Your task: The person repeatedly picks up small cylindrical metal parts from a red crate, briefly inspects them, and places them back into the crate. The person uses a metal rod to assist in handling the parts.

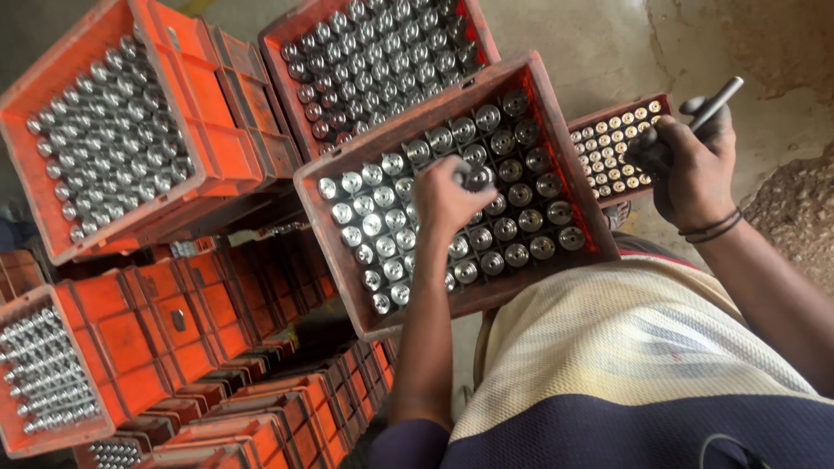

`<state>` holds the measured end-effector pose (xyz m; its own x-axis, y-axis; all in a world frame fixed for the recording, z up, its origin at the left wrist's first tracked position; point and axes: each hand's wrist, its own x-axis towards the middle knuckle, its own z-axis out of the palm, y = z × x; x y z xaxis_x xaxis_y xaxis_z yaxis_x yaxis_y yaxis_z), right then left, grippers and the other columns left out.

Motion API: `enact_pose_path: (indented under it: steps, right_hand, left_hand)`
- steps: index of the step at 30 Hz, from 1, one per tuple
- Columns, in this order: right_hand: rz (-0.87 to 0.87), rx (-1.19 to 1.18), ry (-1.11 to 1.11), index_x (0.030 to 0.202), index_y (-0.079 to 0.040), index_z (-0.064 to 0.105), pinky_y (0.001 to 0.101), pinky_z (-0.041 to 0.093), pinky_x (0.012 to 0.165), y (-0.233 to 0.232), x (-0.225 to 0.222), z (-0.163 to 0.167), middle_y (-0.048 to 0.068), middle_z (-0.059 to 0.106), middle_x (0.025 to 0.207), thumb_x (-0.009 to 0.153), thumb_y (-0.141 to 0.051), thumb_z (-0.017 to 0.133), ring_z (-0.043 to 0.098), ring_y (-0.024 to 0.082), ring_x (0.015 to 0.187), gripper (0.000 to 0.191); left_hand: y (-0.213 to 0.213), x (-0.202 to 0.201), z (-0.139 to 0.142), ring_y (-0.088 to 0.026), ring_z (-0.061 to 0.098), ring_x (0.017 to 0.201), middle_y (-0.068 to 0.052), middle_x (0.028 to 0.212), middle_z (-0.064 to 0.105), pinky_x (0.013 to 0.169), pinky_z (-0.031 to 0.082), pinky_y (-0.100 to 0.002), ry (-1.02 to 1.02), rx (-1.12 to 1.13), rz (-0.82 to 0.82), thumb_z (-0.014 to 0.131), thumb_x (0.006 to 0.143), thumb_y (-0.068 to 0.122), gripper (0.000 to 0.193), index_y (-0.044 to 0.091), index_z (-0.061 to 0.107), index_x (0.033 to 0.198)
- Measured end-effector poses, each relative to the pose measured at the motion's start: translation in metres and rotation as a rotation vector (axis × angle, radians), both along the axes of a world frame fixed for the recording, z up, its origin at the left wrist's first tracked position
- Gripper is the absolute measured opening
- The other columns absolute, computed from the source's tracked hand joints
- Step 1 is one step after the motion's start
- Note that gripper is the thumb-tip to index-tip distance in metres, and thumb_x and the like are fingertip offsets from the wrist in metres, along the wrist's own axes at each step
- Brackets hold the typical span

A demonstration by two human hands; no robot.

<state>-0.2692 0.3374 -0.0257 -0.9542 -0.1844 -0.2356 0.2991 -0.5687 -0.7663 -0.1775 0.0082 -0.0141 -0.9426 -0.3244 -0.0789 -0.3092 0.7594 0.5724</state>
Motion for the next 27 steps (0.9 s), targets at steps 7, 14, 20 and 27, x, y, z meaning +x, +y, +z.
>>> enact_pose_path:
  steps: [7, 14, 20, 27]
  right_hand:
    - [0.001, 0.056, 0.045, 0.127, -0.01, 0.04, 0.0331, 0.056, 0.066, -0.017, 0.004, 0.011, 0.01, 0.06, 0.089, 0.114, 0.006, 0.056, 0.062, 0.018, 0.073, 0.026]
    - [0.154, 0.096, 0.169, 0.12, -0.009, 0.039, 0.0323, 0.059, 0.07, -0.059, 0.019, 0.032, 0.006, 0.057, 0.093, 0.115, 0.005, 0.056, 0.065, 0.016, 0.078, 0.022]
    - [0.16, 0.211, 0.201, 0.121, -0.01, 0.04, 0.0289, 0.055, 0.077, -0.071, 0.035, 0.042, 0.005, 0.053, 0.097, 0.109, 0.006, 0.057, 0.061, 0.013, 0.082, 0.026]
    - [-0.092, 0.001, 0.181, 0.129, -0.007, 0.04, 0.0365, 0.056, 0.069, -0.024, -0.032, 0.036, 0.011, 0.056, 0.086, 0.118, 0.008, 0.056, 0.061, 0.021, 0.072, 0.024]
  left_hand:
    - [0.049, 0.02, -0.002, -0.014, 0.069, 0.081, -0.006, 0.099, 0.075, 0.077, 0.061, -0.028, 0.298, 1.593, 0.186, 0.06, 0.098, 0.061, 0.062, 0.007, 0.067, 0.128]
    - [0.128, 0.038, 0.018, -0.017, 0.069, 0.087, -0.004, 0.104, 0.068, 0.076, 0.058, -0.029, 0.501, 0.67, -0.324, 0.065, 0.109, 0.036, 0.037, 0.007, 0.054, 0.13]
    - [0.144, 0.038, 0.036, -0.004, 0.056, 0.059, 0.0, 0.082, 0.062, 0.045, 0.043, -0.021, 0.02, 1.679, 0.088, 0.071, 0.099, 0.028, 0.039, 0.008, 0.059, 0.131]
    - [0.089, 0.057, 0.029, -0.017, 0.071, 0.07, -0.007, 0.101, 0.07, 0.057, 0.06, -0.027, 0.147, 0.434, 0.046, 0.075, 0.096, 0.024, 0.038, 0.004, 0.057, 0.123]
